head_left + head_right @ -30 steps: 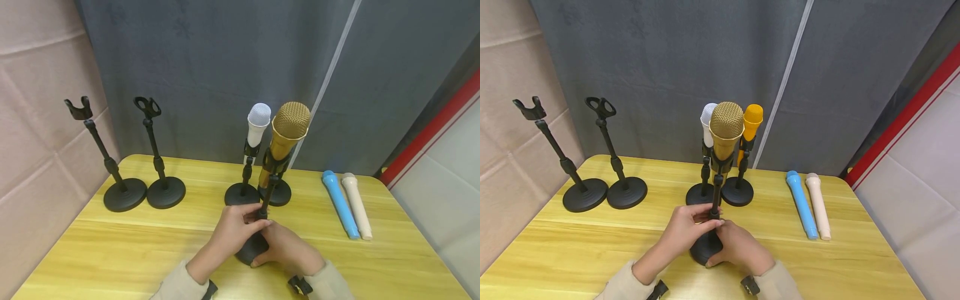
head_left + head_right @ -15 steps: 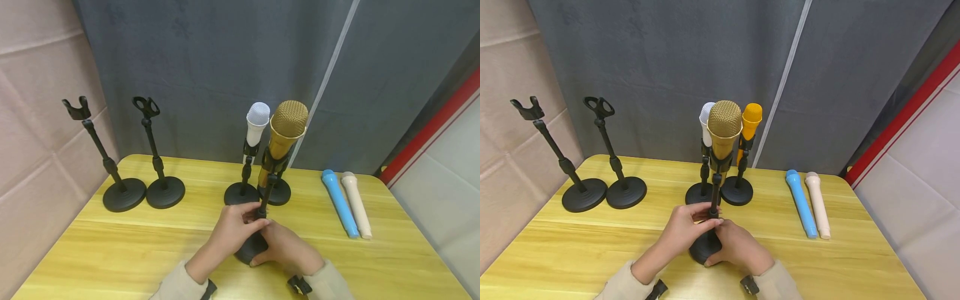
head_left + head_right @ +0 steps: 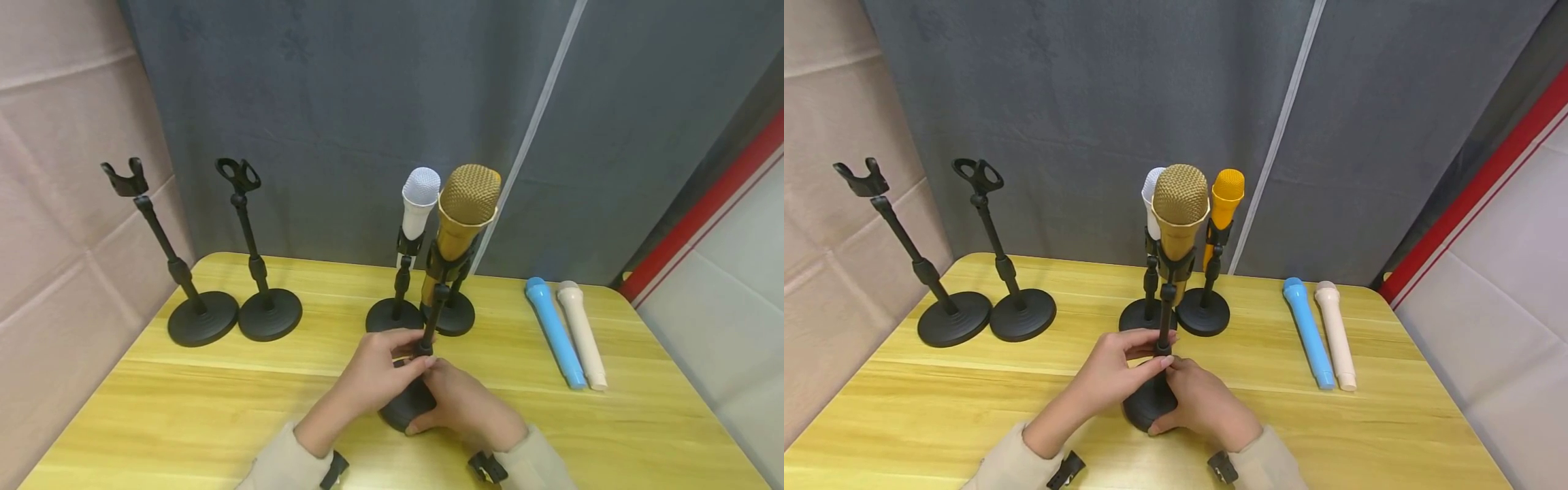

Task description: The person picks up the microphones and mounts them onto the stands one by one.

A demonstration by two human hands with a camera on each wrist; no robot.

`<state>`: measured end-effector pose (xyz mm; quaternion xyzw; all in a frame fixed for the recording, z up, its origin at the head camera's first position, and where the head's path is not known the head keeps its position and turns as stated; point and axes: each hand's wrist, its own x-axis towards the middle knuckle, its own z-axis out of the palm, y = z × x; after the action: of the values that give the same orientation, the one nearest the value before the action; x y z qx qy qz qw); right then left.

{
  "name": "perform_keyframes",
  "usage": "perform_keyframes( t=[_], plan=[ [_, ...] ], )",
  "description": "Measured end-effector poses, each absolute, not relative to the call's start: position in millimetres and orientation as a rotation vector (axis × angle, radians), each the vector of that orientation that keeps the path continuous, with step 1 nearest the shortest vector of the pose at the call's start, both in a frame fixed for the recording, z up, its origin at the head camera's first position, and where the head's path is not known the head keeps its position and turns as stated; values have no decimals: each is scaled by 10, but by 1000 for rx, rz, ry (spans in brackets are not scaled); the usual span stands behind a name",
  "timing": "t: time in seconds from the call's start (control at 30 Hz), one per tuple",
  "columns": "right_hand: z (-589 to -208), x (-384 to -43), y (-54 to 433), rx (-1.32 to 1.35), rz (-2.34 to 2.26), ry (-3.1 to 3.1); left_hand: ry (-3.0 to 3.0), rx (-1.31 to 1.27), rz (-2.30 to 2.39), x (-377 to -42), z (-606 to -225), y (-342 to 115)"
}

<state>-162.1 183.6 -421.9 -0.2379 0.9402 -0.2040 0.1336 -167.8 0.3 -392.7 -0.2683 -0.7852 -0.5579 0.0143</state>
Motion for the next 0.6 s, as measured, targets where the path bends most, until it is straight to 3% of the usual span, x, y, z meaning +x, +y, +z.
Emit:
perform_keyframes(
  t=[0.6],
  plan=[
    [-4238,-1617,1843,-717,-588,2751,-2433,-784,-1721,-1661,-3918,32]
  ],
)
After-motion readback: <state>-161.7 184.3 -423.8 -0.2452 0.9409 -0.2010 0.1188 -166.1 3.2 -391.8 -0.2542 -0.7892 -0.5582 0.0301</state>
